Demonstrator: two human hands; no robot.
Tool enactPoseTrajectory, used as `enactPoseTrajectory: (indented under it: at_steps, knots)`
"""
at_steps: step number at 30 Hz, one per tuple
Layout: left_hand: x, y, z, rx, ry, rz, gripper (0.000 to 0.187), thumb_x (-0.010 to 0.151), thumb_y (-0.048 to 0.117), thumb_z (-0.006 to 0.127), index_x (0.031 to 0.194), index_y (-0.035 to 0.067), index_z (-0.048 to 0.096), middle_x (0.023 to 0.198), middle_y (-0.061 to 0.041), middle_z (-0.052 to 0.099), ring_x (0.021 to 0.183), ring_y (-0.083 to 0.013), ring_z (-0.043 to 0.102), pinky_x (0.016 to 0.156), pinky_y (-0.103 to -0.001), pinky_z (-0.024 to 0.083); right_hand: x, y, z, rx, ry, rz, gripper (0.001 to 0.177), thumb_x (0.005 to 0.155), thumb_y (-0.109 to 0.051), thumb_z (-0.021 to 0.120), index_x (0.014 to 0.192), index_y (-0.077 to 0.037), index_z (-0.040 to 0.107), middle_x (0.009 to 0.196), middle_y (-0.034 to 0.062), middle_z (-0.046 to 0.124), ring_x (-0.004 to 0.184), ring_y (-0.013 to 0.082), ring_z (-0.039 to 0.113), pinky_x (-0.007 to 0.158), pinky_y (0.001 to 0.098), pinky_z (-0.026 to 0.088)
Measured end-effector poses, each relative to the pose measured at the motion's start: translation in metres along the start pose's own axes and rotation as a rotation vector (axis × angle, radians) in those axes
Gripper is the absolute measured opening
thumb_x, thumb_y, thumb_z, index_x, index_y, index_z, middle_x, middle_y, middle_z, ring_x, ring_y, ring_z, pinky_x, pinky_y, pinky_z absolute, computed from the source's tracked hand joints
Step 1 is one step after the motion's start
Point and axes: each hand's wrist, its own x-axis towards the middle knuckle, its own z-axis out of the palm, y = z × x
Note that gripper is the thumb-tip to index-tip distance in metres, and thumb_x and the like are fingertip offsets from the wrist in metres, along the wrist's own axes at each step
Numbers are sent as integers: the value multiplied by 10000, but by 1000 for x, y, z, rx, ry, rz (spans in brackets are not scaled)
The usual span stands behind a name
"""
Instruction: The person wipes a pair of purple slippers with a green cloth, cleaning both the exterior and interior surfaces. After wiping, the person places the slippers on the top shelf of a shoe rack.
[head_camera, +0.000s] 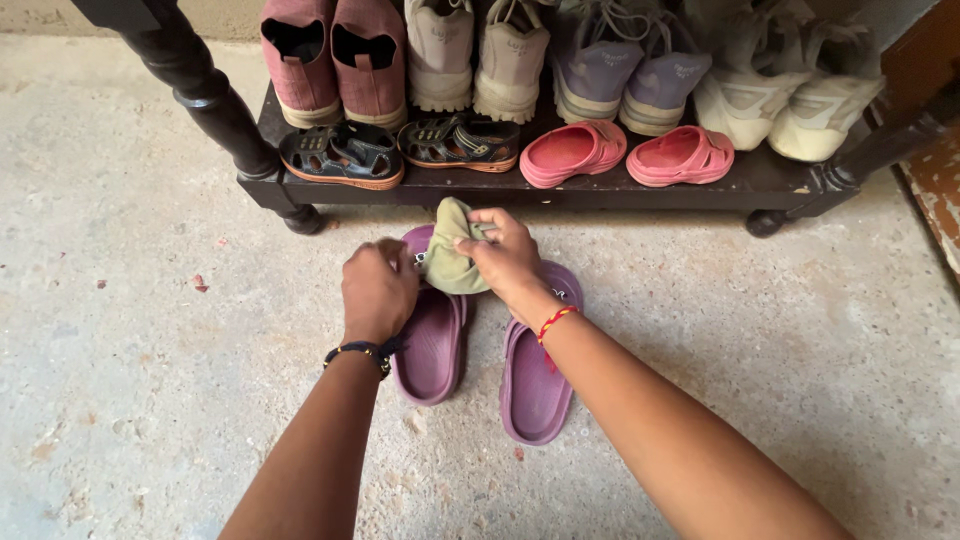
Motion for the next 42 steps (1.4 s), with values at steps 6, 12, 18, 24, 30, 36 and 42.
enactPoseTrajectory:
  at_steps: [6, 12, 18, 24, 30, 36, 42]
  knots:
    - [10, 12, -18, -434, -314, -90, 648, 826, 393, 759, 1412, 191, 570, 1191, -154, 712, 1056, -294, 719, 922, -407, 562, -5, 2, 3, 266, -361, 231, 702, 774, -38, 691, 1426, -71, 431, 1382, 130, 585, 1104, 228, 639, 842, 383, 559]
    - [-3, 2, -46, -176, -187, -73, 634, 739, 203, 797, 1345, 217, 612, 1133, -188, 759, 1025, -273, 729, 939, -391, 568, -27, -8, 1, -493, -527, -239, 1227, 505, -113, 975, 1497, -35, 258, 1538, 211, 440, 1445, 314, 418, 1206, 373, 327]
    - [-42, 14, -24, 21, -30, 250, 475, 801, 97, 787, 1257, 151, 668, 1198, -124, 643, 1042, -290, 672, 938, -394, 571, -63, -3, 13, -880, -467, -359, 1568, 383, -243, 1085, 1509, 21, 27, 1564, 285, 279, 1453, 397, 323, 1190, 414, 303]
    - [-84, 0, -7, 579, -19, 565, 445, 779, 82, 697, 1221, 115, 657, 1209, -89, 637, 1172, -267, 580, 1017, -393, 447, -61, 9, 13, -965, -389, -428, 1299, 499, -89, 958, 1558, -73, 206, 1626, 153, 329, 1417, 364, 440, 1144, 426, 392]
    - [-90, -23, 19, 627, 36, 685, 394, 863, 132, 597, 1250, 58, 620, 1295, -135, 618, 1262, -307, 559, 1070, -384, 444, -62, 15, 10, -1056, -308, -639, 1152, 626, 5, 846, 1610, -132, 262, 1630, 110, 370, 1460, 325, 420, 1120, 452, 396]
    - [-67, -19, 37, 710, -61, 579, 667, 733, 125, 708, 1352, -39, 520, 1398, -207, 536, 1291, -332, 526, 1077, -372, 424, -61, 9, 14, -1024, -405, -608, 1201, 601, -130, 902, 1585, -102, 212, 1650, 107, 294, 1523, 296, 295, 1205, 484, 284]
    - [-48, -17, 32, 685, -211, 499, 614, 765, 112, 764, 1337, 23, 564, 1315, -171, 610, 1226, -324, 610, 989, -390, 526, -65, -3, 22, -1100, -411, -460, 1370, 512, -252, 973, 1590, -115, 140, 1680, 80, 198, 1546, 252, 217, 1241, 521, 201]
